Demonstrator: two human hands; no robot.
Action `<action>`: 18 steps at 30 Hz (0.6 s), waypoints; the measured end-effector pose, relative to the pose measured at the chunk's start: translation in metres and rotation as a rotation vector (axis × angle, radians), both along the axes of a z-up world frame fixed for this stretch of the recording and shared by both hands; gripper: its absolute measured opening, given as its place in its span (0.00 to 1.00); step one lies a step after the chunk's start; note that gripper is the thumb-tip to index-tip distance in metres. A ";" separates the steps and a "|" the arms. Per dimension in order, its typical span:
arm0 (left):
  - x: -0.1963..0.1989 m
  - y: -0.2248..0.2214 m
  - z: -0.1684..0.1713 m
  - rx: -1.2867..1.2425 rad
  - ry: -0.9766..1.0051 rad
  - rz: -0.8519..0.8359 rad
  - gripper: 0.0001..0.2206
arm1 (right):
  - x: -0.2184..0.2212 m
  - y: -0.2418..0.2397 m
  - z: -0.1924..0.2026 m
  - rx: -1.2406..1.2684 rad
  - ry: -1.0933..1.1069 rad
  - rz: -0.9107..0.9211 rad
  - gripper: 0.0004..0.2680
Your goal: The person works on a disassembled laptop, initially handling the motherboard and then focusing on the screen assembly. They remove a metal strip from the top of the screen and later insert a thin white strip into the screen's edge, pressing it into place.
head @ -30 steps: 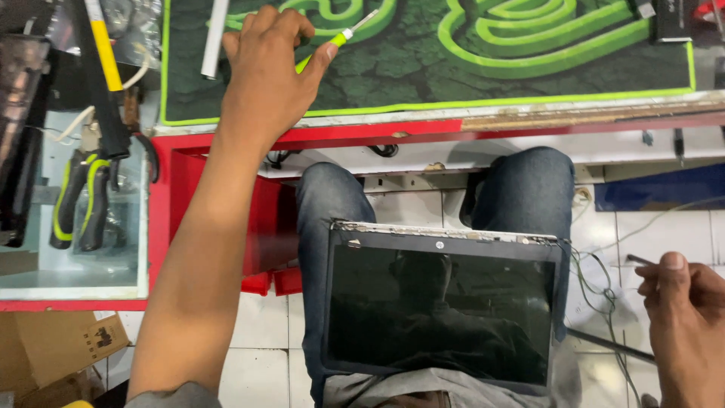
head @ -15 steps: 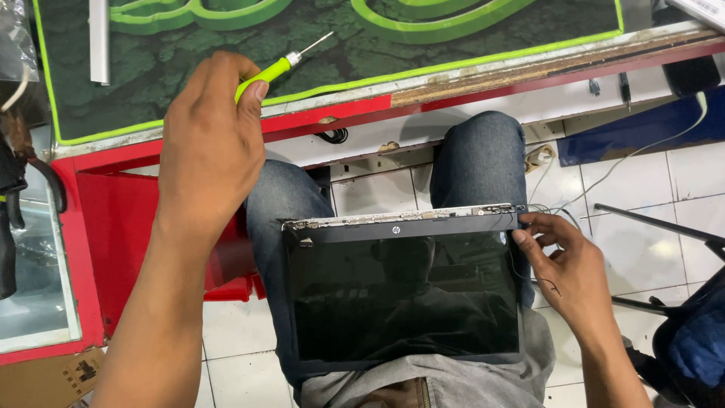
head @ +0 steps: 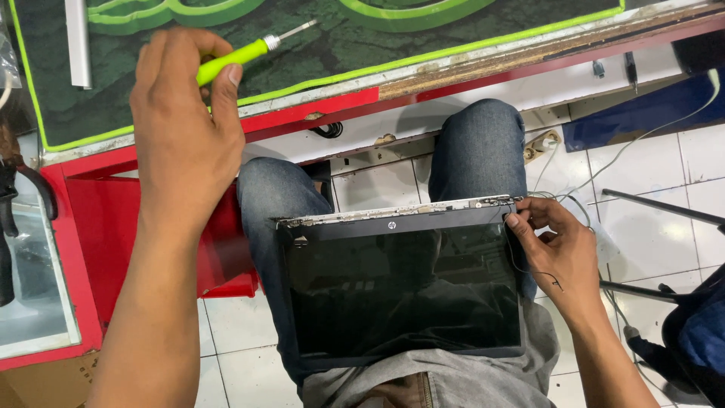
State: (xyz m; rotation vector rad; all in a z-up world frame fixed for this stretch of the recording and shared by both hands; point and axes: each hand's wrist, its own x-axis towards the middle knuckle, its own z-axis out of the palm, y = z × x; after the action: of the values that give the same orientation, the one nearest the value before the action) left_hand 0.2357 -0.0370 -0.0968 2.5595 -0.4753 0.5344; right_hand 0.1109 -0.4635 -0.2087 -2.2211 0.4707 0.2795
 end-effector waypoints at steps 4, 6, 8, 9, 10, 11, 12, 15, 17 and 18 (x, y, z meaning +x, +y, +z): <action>0.024 0.020 -0.013 0.039 -0.119 0.016 0.03 | 0.000 0.002 -0.001 0.033 -0.009 -0.019 0.09; 0.035 0.025 -0.017 0.191 -0.129 0.185 0.10 | 0.000 0.000 -0.001 0.023 -0.002 -0.016 0.09; 0.046 0.039 -0.036 0.208 -0.096 0.186 0.09 | 0.000 0.001 0.001 0.027 0.000 -0.018 0.09; 0.052 0.045 -0.045 0.224 -0.061 0.190 0.09 | 0.000 0.001 0.002 0.030 0.004 -0.018 0.08; 0.051 0.046 -0.045 0.223 -0.062 0.183 0.09 | 0.000 0.000 0.002 0.029 0.005 -0.025 0.08; 0.050 0.046 -0.046 0.245 -0.089 0.168 0.10 | -0.001 -0.001 0.001 0.023 0.003 -0.014 0.09; 0.049 0.046 -0.047 0.266 -0.116 0.152 0.11 | -0.002 -0.002 0.000 0.016 0.001 -0.003 0.10; 0.041 0.033 -0.037 0.319 -0.144 0.213 0.15 | -0.001 -0.003 -0.001 0.025 -0.021 0.003 0.09; 0.025 0.010 -0.022 0.336 -0.182 0.212 0.17 | -0.001 -0.002 0.001 0.022 -0.006 -0.004 0.09; 0.018 -0.001 -0.013 0.355 -0.223 0.210 0.20 | -0.001 -0.002 0.002 0.020 0.007 -0.011 0.10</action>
State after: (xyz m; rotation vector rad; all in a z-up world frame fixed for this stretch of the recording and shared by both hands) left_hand 0.2533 -0.0382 -0.1102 2.9242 -0.4081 0.8867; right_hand 0.1101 -0.4658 -0.2072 -2.1984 0.4812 0.2851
